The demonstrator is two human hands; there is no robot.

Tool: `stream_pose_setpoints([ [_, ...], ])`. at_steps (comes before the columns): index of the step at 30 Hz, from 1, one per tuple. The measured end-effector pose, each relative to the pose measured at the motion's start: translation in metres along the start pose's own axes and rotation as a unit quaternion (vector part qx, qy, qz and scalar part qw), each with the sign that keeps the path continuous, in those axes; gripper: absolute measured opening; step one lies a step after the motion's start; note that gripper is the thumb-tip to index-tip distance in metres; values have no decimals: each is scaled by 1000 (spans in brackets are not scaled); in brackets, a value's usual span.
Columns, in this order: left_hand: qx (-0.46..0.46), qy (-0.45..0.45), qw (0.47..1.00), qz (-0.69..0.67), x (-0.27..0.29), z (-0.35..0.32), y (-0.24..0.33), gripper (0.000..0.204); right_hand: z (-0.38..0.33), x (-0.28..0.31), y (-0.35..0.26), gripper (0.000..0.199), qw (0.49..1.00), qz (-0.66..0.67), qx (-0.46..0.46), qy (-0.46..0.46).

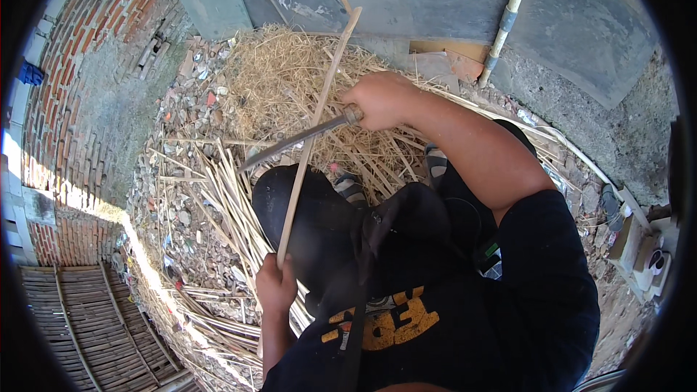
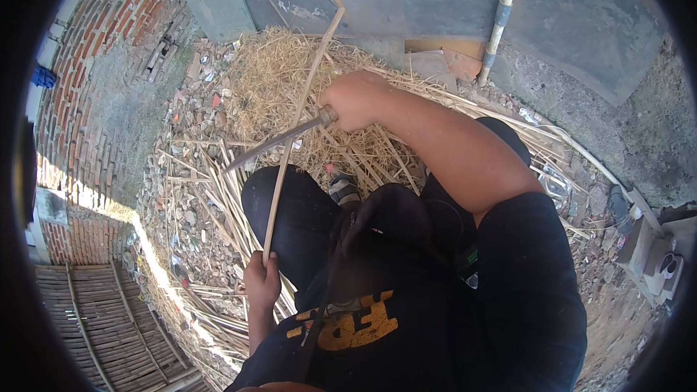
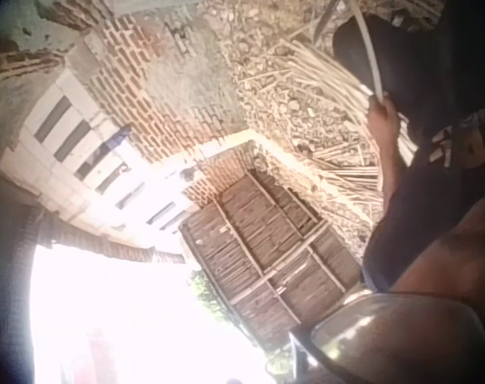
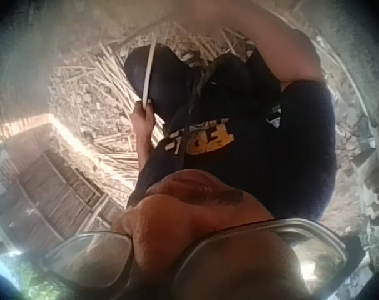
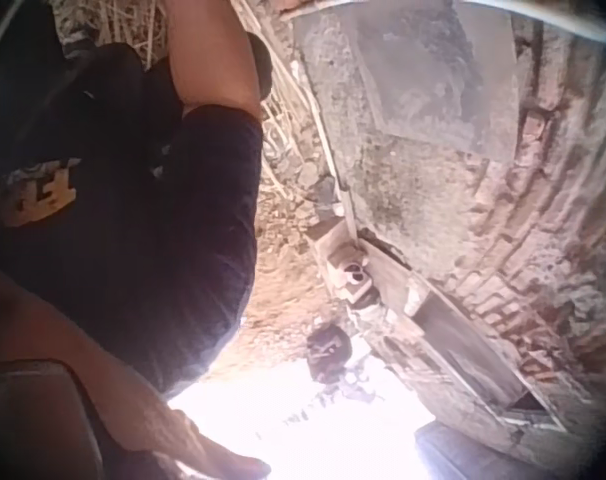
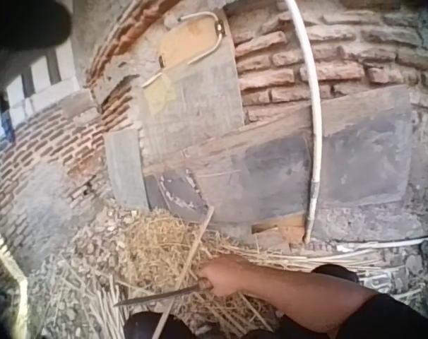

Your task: The person strips layers from a bamboo stick using a blade.

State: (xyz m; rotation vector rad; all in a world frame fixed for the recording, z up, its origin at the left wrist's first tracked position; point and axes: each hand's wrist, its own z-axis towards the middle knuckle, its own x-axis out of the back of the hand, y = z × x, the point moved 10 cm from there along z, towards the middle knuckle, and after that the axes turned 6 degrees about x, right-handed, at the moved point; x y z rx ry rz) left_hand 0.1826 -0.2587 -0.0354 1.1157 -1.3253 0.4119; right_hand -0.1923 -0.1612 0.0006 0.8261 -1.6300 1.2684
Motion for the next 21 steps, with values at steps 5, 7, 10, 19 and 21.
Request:
stream_pose_setpoints([
  [5, -16, 37, 999, 1, -5, 5, -1, 31, 18, -18, 48, 27, 994, 92, -48, 42],
  [7, -41, 8, 999, -14, -2, 1, 8, 39, 16, -14, 37, 26, 994, 79, -41, 68],
  [10, -22, 5, 1000, -17, -8, 1, -11, 47, 10, -1, 5, 26, 998, 31, -30, 48],
  [19, -48, -3, 999, 12, -8, 7, -6, 50, 23, -6, 45, 29, 990, 74, -76, 90],
  [21, -46, 0, 999, 14, -7, 7, -7, 50, 13, -1, 16, 28, 991, 78, -63, 89],
])
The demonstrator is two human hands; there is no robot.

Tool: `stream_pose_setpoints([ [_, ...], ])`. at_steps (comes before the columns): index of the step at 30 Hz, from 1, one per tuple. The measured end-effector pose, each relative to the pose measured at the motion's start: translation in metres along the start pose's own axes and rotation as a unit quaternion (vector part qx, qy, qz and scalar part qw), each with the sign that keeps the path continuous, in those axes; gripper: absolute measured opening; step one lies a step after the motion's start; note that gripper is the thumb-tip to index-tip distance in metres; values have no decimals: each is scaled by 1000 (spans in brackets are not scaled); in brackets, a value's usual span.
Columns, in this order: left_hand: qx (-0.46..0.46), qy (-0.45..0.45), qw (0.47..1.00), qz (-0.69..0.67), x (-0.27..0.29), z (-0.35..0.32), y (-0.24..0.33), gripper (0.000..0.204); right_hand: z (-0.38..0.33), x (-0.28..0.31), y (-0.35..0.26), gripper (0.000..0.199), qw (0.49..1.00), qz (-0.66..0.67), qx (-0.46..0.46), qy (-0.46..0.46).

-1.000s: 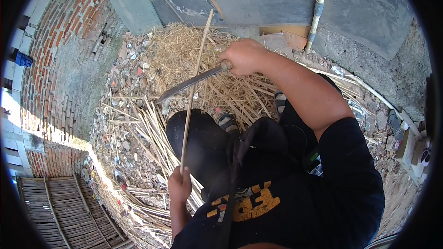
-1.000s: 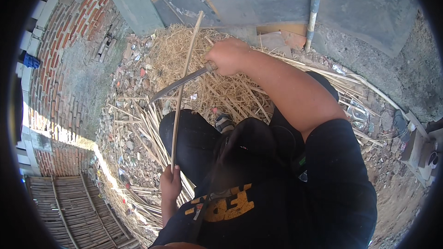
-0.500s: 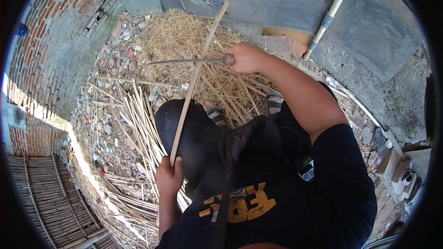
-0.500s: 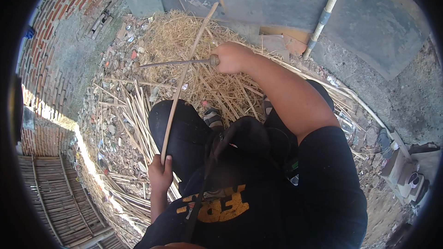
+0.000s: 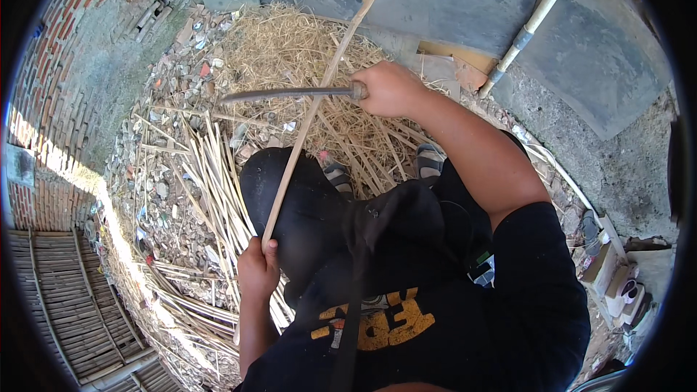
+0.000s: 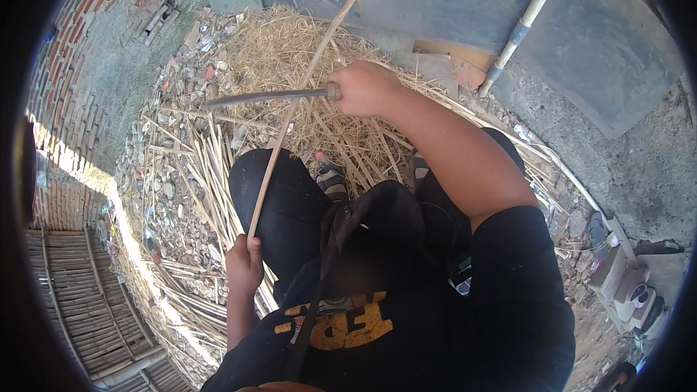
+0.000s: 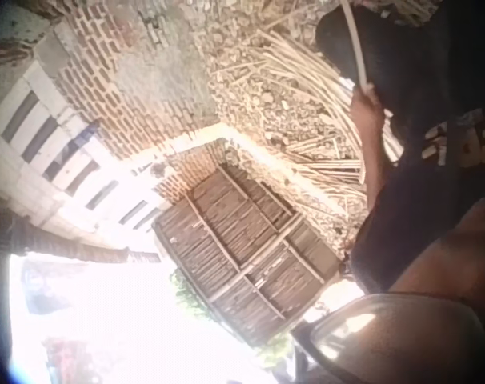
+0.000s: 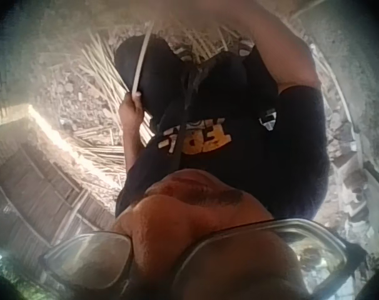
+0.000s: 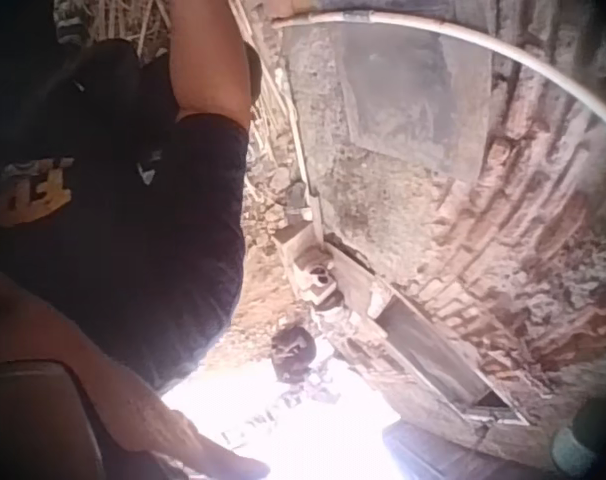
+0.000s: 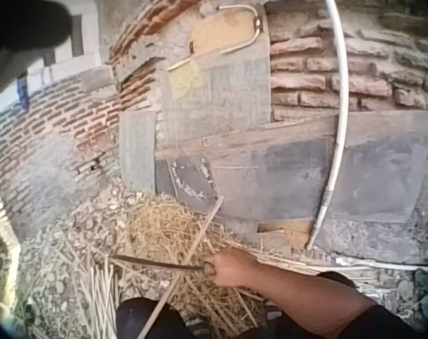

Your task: The person strips layers from a bamboo stick using a blade.

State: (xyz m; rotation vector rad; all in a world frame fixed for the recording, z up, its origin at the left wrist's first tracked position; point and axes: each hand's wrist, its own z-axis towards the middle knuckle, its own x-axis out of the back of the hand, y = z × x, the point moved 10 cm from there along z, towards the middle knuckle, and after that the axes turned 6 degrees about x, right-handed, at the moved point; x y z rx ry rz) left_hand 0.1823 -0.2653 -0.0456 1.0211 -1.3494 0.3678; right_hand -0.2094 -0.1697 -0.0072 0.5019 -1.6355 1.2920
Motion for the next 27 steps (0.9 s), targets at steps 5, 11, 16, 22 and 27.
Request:
stream_pose_setpoints([
  [5, -41, 35, 999, -5, -6, 6, 7, 49, 1, -8, 19, 29, 1000, 16, 18, 9],
  [11, -8, 26, 998, 49, 6, 2, 1, 49, 12, 2, 40, 27, 999, -18, -26, 42],
  [16, -9, 26, 999, 32, -1, 2, -2, 49, -10, -20, -33, 26, 982, -149, 97, -63],
  [22, -45, 40, 998, -5, -1, 10, 2, 53, 11, 23, 72, 29, 995, -9, -56, 86],
  [27, -34, 21, 999, -10, -3, 2, -2, 52, 5, 13, 25, 24, 998, -54, 9, 34],
])
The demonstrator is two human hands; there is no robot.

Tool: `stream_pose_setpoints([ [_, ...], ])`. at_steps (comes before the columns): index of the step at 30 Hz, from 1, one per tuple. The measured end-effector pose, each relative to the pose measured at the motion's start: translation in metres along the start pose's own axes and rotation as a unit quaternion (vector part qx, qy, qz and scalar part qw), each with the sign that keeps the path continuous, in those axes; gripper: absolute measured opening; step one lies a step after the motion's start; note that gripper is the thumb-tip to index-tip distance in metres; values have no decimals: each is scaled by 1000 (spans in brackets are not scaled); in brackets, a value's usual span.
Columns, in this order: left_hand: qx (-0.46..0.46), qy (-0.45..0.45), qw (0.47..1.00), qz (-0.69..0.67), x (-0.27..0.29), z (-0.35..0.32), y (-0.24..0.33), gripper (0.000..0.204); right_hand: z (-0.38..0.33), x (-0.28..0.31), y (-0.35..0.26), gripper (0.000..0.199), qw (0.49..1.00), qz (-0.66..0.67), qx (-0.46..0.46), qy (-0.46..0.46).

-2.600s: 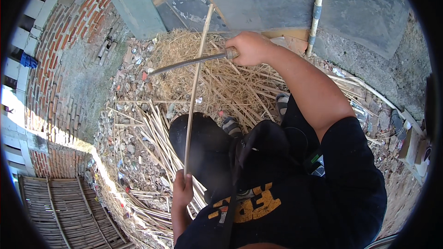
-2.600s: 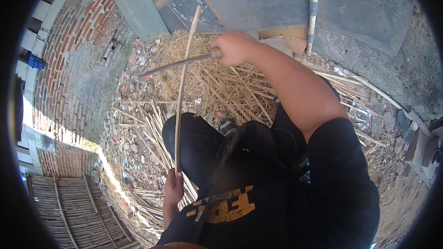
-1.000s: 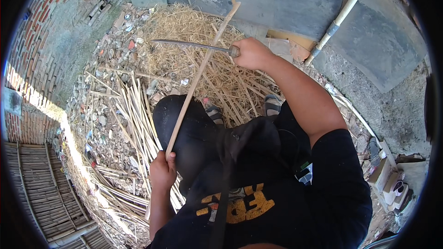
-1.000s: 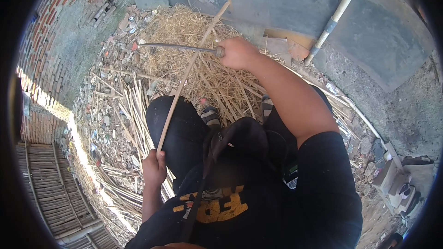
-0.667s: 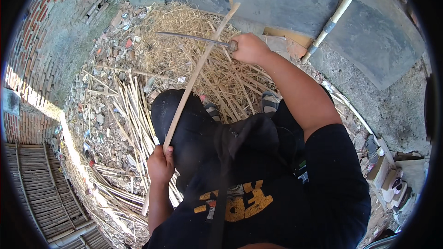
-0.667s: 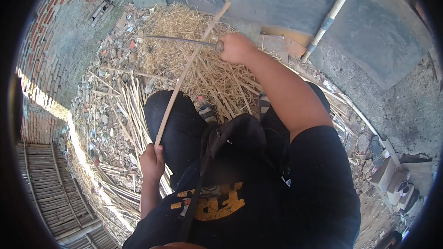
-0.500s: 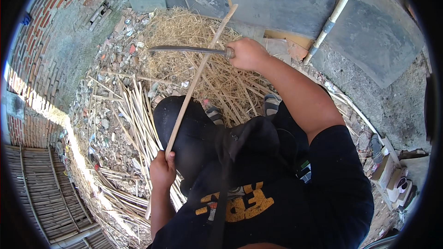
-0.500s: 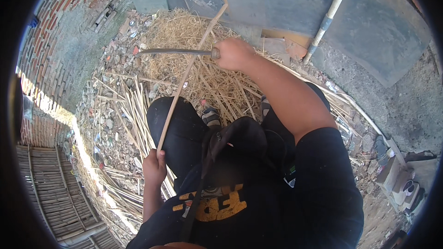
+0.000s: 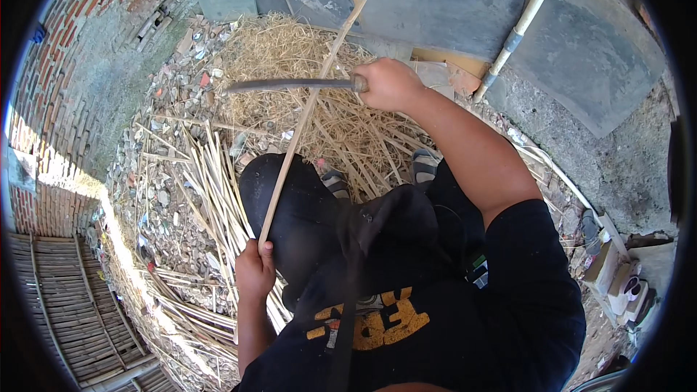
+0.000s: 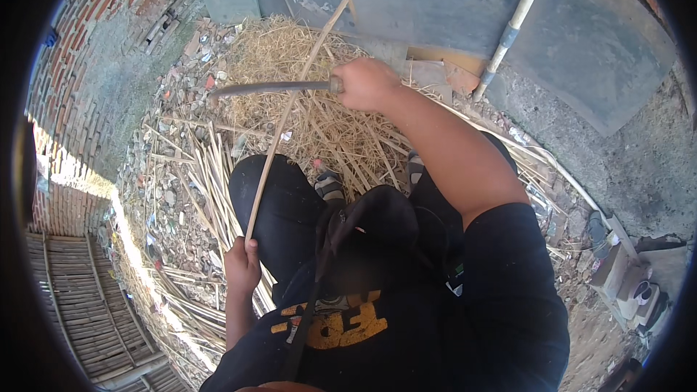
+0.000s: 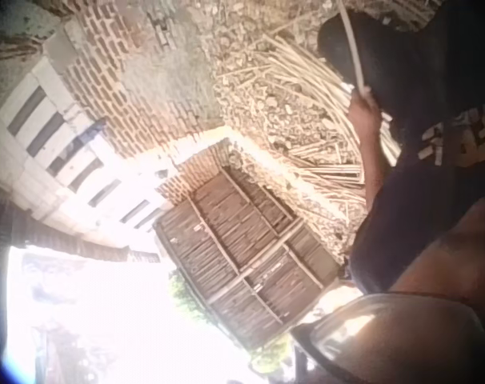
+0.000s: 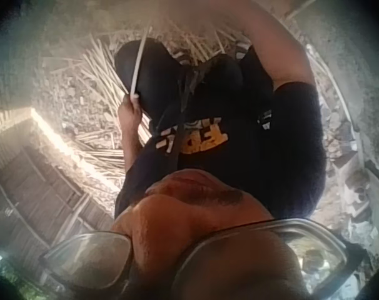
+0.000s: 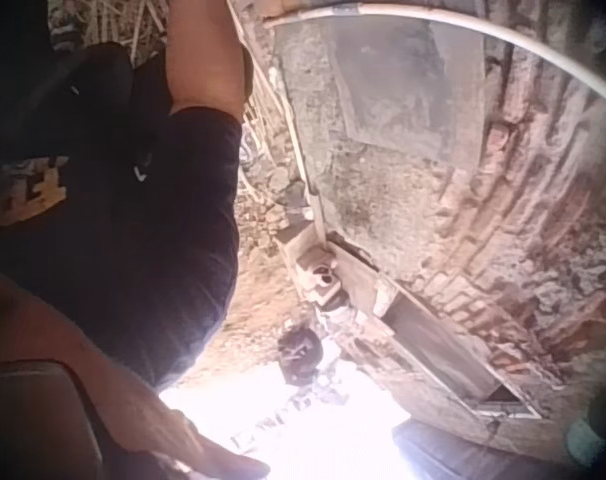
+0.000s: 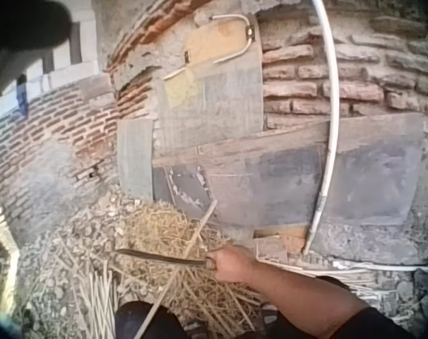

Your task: The person strips layers from a bamboo stick using a blade.

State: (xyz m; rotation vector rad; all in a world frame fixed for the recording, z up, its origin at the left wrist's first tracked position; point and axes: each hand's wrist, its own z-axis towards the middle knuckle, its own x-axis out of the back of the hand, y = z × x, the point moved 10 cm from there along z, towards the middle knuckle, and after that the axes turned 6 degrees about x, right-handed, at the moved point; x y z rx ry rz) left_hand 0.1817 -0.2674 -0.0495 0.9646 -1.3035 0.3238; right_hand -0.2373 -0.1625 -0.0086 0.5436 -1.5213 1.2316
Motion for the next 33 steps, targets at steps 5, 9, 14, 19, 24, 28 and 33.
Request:
stream_pose_setpoints([
  [5, 4, -2, 1000, 9, -4, 0, -2, 50, -2, -16, -17, 21, 998, -26, 24, -55],
  [9, -7, 41, 999, 25, 7, 5, 0, 47, 6, 11, 74, 22, 993, 25, -84, 73],
  [14, -1, 13, 999, 47, 12, 3, -1, 47, 4, 17, 56, 24, 990, -25, -99, 95],
  [19, -2, 7, 999, 39, 6, 6, -1, 50, -5, 6, -22, 25, 995, -89, 32, -44],
  [24, -6, 5, 1000, 20, 6, 11, -6, 47, 2, 30, 99, 31, 983, 45, -128, 125],
  [28, 20, -22, 999, 35, 13, 9, -6, 49, -6, 42, 116, 37, 970, 78, -187, 132],
  [33, 4, -12, 1000, -25, 0, 8, -6, 51, -10, 39, 38, 33, 990, 34, -91, 106],
])
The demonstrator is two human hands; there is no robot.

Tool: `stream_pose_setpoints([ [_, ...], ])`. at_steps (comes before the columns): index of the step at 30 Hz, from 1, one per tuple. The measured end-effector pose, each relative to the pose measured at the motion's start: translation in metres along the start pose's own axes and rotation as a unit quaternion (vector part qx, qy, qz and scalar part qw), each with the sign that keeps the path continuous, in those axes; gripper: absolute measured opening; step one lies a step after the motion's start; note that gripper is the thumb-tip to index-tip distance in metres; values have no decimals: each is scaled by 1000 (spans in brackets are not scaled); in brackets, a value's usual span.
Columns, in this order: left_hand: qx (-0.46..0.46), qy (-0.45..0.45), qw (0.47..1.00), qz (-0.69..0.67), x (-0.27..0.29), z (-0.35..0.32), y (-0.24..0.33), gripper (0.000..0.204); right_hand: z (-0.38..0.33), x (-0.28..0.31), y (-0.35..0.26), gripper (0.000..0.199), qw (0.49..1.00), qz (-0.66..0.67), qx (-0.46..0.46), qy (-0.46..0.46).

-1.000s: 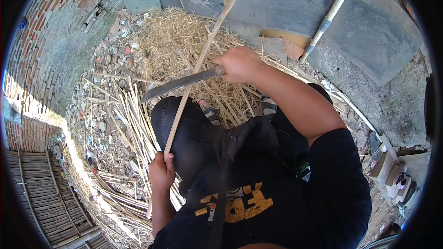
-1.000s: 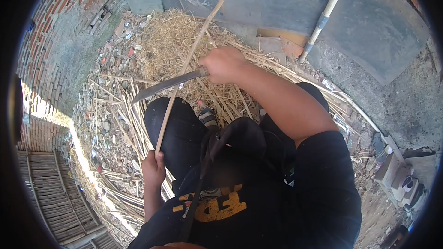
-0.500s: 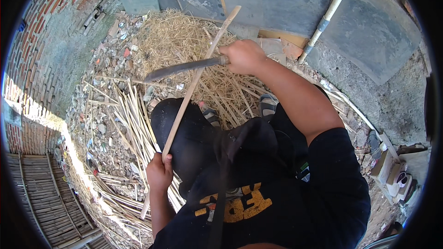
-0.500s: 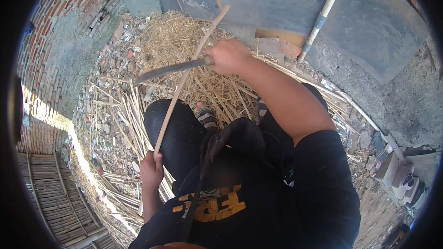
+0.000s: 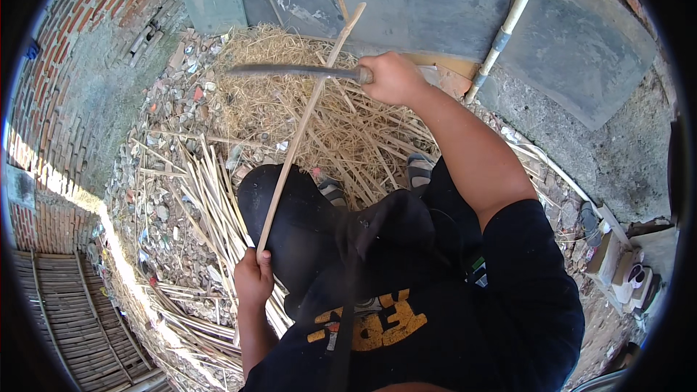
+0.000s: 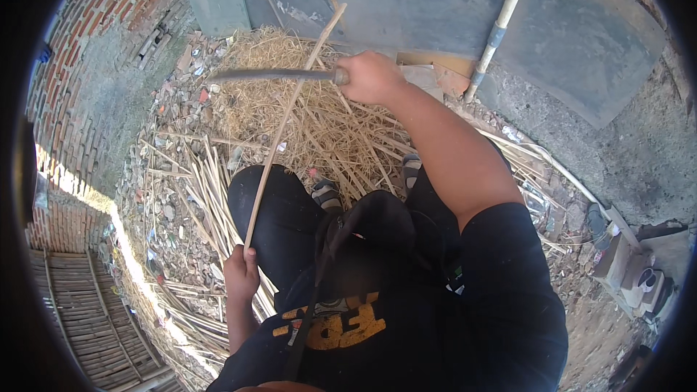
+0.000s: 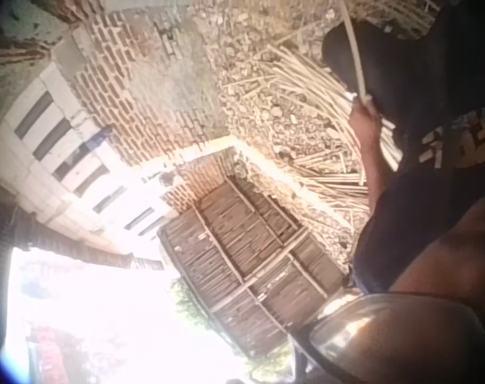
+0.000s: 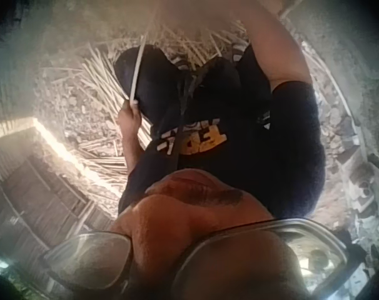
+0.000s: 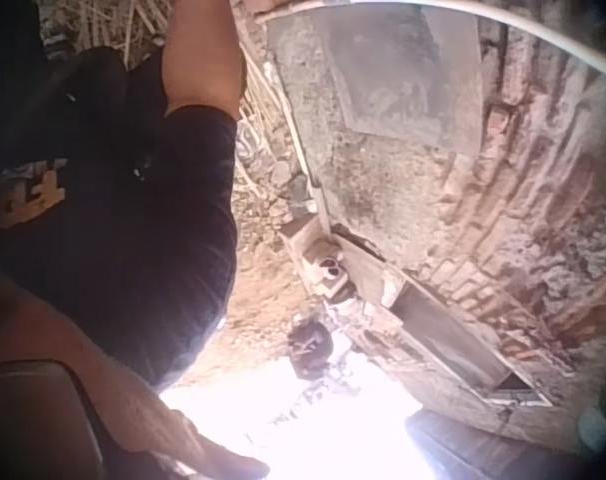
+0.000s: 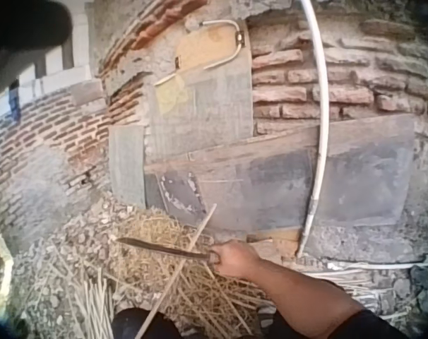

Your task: The person strips layers from a bamboo stick using a blade.

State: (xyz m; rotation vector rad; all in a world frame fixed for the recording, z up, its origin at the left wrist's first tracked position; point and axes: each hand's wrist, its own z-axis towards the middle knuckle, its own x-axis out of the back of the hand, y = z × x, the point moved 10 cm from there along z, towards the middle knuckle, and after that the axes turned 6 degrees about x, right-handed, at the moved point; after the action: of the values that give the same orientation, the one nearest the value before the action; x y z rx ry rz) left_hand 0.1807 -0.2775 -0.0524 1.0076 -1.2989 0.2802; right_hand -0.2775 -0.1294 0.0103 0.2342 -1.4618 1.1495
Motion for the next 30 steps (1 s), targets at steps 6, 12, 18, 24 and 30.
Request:
stream_pose_setpoints([
  [6, -2, 23, 998, 55, 3, -7, 5, 52, 12, -7, 8, 24, 991, -74, 65, -86],
  [12, 4, 42, 997, 59, 4, -8, -6, 49, 15, 44, 127, 43, 972, 17, -197, 123],
  [18, 7, -72, 988, -135, -8, 2, -23, 54, -1, 89, 122, 45, 957, 32, -162, 239],
  [24, 202, -268, 851, -404, -34, -11, -30, 52, -8, 110, 59, 38, 977, 45, -34, 206],
  [30, 219, -268, 847, -402, -35, -18, -28, 59, -5, 94, 19, 34, 986, 2, 67, 155],
])
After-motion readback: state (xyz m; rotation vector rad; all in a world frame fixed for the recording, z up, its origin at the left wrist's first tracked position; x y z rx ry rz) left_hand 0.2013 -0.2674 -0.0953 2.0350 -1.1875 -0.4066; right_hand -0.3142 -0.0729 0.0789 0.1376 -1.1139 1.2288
